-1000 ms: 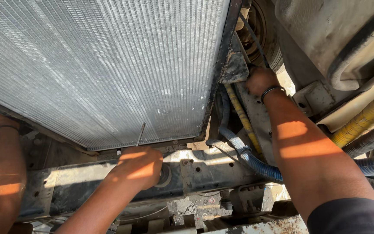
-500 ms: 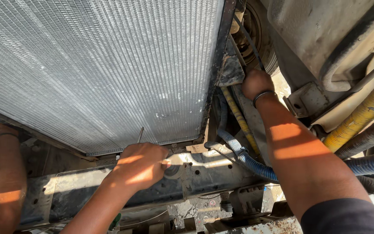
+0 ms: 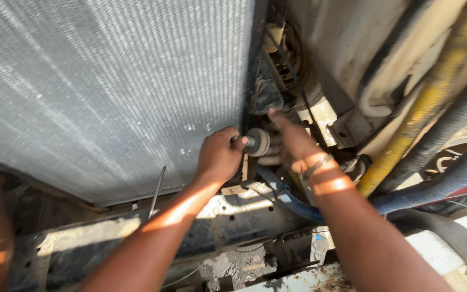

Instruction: The person positions a radiator unit into the front frame of a vehicle, aligning the edges by hand and using a tool. They then insert and secure fasteners into the mounting points at the base of the radiator.

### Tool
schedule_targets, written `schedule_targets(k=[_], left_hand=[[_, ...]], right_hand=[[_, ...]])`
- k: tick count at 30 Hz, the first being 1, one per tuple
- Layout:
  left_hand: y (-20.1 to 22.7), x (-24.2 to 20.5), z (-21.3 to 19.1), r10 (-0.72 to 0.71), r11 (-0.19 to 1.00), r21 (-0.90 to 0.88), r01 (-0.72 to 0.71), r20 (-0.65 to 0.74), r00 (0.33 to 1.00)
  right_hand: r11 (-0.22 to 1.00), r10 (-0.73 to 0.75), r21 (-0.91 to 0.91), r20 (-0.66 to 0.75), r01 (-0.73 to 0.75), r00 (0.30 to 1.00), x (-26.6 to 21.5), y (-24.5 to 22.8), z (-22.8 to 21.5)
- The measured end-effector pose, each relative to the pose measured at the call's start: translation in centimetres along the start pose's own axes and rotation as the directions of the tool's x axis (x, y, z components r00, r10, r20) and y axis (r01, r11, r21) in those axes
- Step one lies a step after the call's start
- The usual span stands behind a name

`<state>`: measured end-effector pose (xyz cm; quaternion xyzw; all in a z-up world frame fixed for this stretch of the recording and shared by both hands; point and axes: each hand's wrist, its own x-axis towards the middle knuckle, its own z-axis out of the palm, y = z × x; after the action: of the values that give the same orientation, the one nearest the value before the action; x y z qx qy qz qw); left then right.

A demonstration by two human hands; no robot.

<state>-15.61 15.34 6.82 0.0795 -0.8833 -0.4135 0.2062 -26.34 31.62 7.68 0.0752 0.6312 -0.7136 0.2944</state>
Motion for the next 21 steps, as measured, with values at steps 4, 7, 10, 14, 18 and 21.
schedule_targets(k=[4,7,10,14,18,21], left_hand=[[1.1,2.4,6.0,-0.07,0.991,-0.115,0.061,-0.071,0.995],[1.6,3.7,9.0,-0.071,0.99,-0.12,0.068,-0.021,0.997],[1.0,3.6,10.7,-0.098,0.978,-0.183,0.099,0.014,0.995],[-0.7,3.2,11.4,-0.092,0.98,-0.177,0.088,-0.012,0.996],[-2.7,3.2,11.0,-0.194,0.976,-0.098,0.196,0.03,0.981],[-3.9,3.1,10.4,-0.215,0.97,-0.106,0.218,0.041,0.976]], right_hand=[[0.976,-0.083,0.207,0.096,0.061,0.992,-0.5,0.7,-1.1],[0.965,-0.139,0.214,-0.062,0.149,0.988,1.4,0.7,-2.9],[0.954,-0.219,0.152,-0.242,0.26,0.945,3.7,0.9,-4.4],[0.799,-0.58,-0.02,-0.289,0.601,0.761,7.3,-0.1,-5.4],[0.56,-0.824,-0.353,-0.145,0.75,0.548,12.1,-2.5,-5.3],[0.493,-0.838,-0.56,-0.1,0.666,0.537,15.5,-3.8,-5.6]])
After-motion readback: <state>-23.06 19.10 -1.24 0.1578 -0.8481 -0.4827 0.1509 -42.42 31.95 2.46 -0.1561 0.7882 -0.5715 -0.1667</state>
